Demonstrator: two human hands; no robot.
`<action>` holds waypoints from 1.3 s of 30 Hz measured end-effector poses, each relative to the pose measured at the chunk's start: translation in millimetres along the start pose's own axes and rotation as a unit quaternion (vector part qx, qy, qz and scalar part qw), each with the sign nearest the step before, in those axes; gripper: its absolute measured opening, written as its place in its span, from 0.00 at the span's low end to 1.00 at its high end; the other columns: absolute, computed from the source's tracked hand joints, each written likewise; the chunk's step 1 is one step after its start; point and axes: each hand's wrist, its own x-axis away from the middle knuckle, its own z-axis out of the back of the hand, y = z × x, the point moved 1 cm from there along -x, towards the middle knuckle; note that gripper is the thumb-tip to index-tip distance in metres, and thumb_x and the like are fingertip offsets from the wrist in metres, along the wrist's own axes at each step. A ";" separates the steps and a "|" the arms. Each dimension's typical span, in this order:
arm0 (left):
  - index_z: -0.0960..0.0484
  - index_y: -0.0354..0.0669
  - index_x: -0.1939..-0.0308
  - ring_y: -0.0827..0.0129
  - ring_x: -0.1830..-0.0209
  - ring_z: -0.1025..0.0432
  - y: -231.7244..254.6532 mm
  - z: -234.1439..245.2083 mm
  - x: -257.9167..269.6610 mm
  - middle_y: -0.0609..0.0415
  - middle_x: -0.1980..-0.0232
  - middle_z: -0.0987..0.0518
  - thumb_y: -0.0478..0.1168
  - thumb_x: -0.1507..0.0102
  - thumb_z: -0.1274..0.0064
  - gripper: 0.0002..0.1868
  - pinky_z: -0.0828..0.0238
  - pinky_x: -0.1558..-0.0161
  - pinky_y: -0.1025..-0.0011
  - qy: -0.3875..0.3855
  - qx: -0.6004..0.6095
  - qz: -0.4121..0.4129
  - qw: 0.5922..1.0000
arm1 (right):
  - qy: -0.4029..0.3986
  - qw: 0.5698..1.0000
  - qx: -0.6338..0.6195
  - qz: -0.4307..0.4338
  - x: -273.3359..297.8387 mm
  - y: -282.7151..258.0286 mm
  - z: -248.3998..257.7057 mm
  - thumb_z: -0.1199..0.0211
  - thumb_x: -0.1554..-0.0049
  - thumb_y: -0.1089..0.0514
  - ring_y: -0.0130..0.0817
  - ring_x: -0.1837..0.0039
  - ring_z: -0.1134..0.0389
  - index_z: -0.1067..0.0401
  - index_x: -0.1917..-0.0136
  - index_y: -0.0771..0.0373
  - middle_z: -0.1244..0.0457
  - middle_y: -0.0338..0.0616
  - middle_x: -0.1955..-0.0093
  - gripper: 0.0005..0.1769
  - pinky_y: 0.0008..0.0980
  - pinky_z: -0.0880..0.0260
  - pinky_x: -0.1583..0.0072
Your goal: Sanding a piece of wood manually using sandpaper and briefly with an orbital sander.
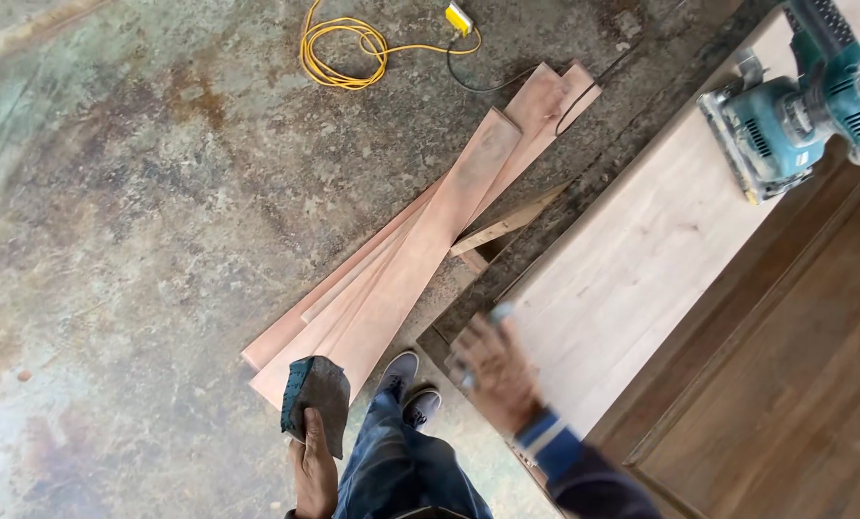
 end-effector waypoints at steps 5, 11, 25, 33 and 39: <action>0.26 0.29 0.36 0.63 0.40 0.28 24.8 -36.8 -21.1 0.46 0.38 0.20 0.58 0.30 0.60 0.34 0.34 0.40 0.65 -0.030 0.006 -0.008 1.000 | 0.066 0.985 0.142 0.071 5.4 8.4 -4.6 0.46 0.39 0.43 0.38 0.18 0.47 0.29 0.32 0.53 0.39 0.38 0.24 0.26 0.50 0.60 0.17; 0.22 0.26 0.40 0.64 0.48 0.29 26.3 -63.5 -37.3 0.44 0.46 0.18 0.57 0.27 0.58 0.32 0.33 0.48 0.64 -0.041 -0.010 -0.025 0.999 | 0.124 0.934 0.299 0.152 -94.9 80.0 110.4 0.45 0.37 0.46 0.39 0.17 0.51 0.30 0.29 0.53 0.42 0.39 0.21 0.25 0.53 0.61 0.18; 0.25 0.29 0.36 0.63 0.42 0.27 -32.5 -172.9 -44.5 0.44 0.41 0.20 0.50 0.28 0.57 0.27 0.34 0.41 0.67 0.108 0.043 -0.020 0.993 | -0.094 0.974 0.109 0.177 -169.0 157.4 152.5 0.43 0.40 0.58 0.25 0.29 0.30 0.27 0.36 0.50 0.30 0.33 0.29 0.18 0.39 0.44 0.19; 0.28 0.29 0.32 0.64 0.40 0.30 -66.6 -127.7 37.4 0.45 0.38 0.22 0.48 0.27 0.57 0.27 0.36 0.38 0.67 0.223 0.090 0.018 0.971 | 0.170 0.901 0.280 0.283 -166.1 116.3 198.2 0.52 0.33 0.49 0.56 0.16 0.54 0.41 0.19 0.68 0.48 0.59 0.17 0.34 0.56 0.62 0.19; 0.31 0.27 0.32 0.65 0.34 0.30 13.1 -146.5 49.7 0.46 0.32 0.25 0.48 0.26 0.63 0.27 0.34 0.35 0.68 0.126 0.034 -0.137 0.982 | -0.020 0.882 0.211 0.421 27.7 -8.5 -12.4 0.47 0.37 0.46 0.49 0.24 0.44 0.30 0.35 0.61 0.38 0.52 0.31 0.23 0.56 0.58 0.21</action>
